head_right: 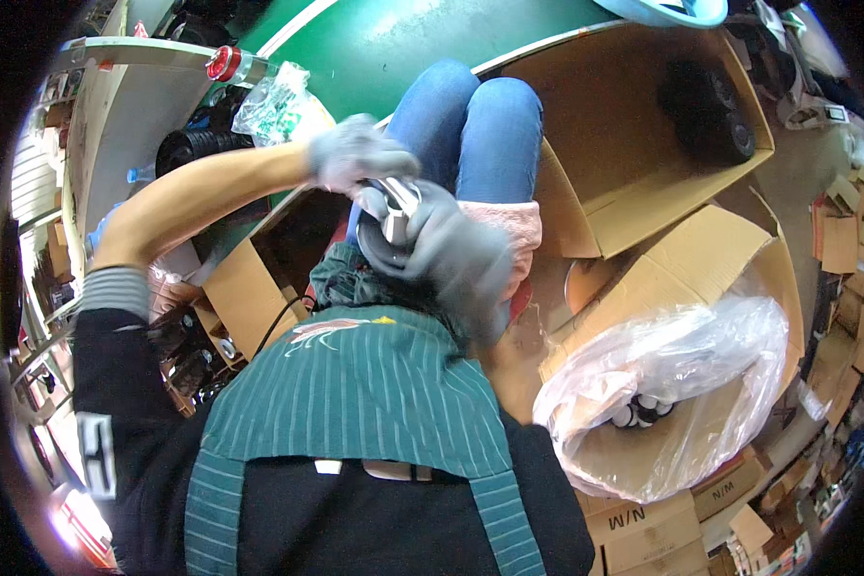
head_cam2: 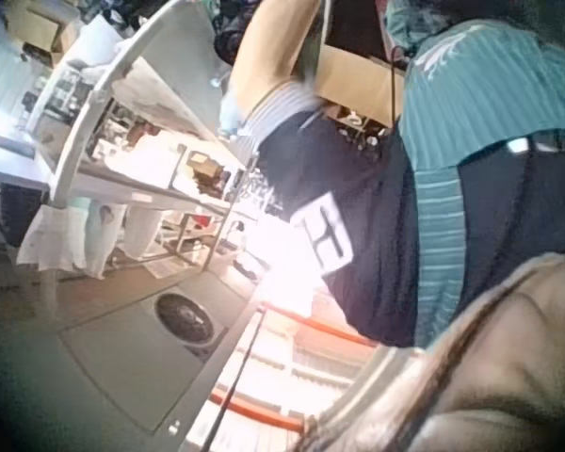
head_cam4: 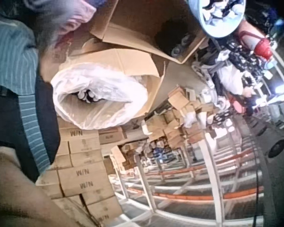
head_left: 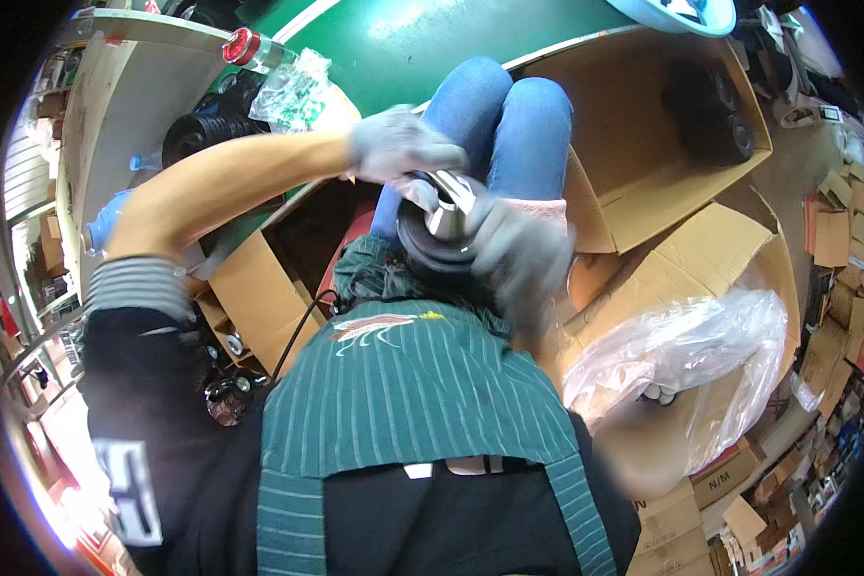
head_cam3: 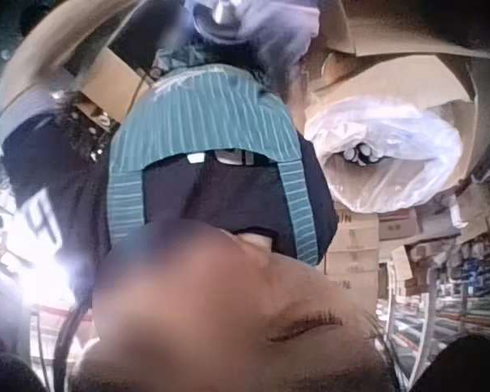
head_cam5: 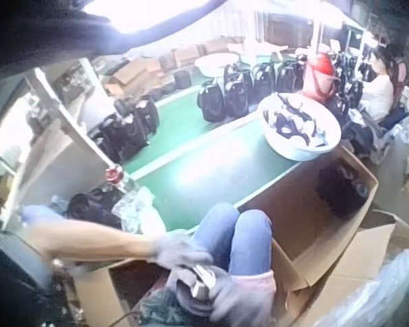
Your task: The person sits on the floor and repeatedly assembles black electric kettles by inserting a metal rod into the base, attaching a lid, and placing the finished unit on a nearby table. The process is repeated for multiple units.
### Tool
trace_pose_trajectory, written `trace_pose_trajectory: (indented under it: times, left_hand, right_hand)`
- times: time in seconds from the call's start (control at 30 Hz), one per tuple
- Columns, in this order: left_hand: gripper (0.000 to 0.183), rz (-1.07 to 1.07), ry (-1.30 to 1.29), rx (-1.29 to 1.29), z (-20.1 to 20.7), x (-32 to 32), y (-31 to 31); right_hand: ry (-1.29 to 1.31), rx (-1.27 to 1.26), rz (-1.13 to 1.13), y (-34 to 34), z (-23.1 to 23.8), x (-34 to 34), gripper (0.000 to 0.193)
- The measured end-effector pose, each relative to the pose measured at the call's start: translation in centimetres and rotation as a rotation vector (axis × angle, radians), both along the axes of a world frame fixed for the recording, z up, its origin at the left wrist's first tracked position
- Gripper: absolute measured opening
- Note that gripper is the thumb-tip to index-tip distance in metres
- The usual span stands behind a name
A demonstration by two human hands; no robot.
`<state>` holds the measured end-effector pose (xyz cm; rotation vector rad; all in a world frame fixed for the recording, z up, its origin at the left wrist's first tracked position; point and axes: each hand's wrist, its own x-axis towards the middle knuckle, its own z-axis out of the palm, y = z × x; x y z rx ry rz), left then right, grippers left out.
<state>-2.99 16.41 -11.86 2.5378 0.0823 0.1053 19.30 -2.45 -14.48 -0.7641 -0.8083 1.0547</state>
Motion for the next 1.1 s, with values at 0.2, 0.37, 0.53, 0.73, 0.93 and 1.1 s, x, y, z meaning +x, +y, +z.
trace_pose_trajectory:
  times: [0.2,0.37,0.53,0.73,0.93,1.1]
  left_hand:
    - [0.087,-0.172,-0.005,0.081,-1.5,6.1,0.7]
    - [0.057,0.203,-0.050,0.036,4.6,0.0,3.2]
    - [0.031,1.023,-0.070,-0.162,-1.0,-4.5,3.3]
    - [0.054,1.544,0.284,-0.053,-8.5,-8.6,6.2]
    - [0.056,1.496,0.503,-0.185,-6.1,-8.4,5.1]
    - [0.038,1.210,-0.199,0.229,-2.9,-9.5,0.0]
  right_hand:
    - [-0.043,0.085,-0.058,-2.5,4.4,0.9,0.054]
    - [-0.020,-0.106,-0.031,2.0,5.3,1.0,0.065]
    - [-0.491,-0.491,0.449,1.3,5.1,4.3,0.107]
    - [-1.158,-0.343,0.374,-0.8,4.8,0.0,0.121]
    - [-1.152,-0.368,0.314,-0.9,5.4,-0.3,0.108]
    - [-1.168,-0.233,0.194,-0.3,8.6,-0.3,0.107]
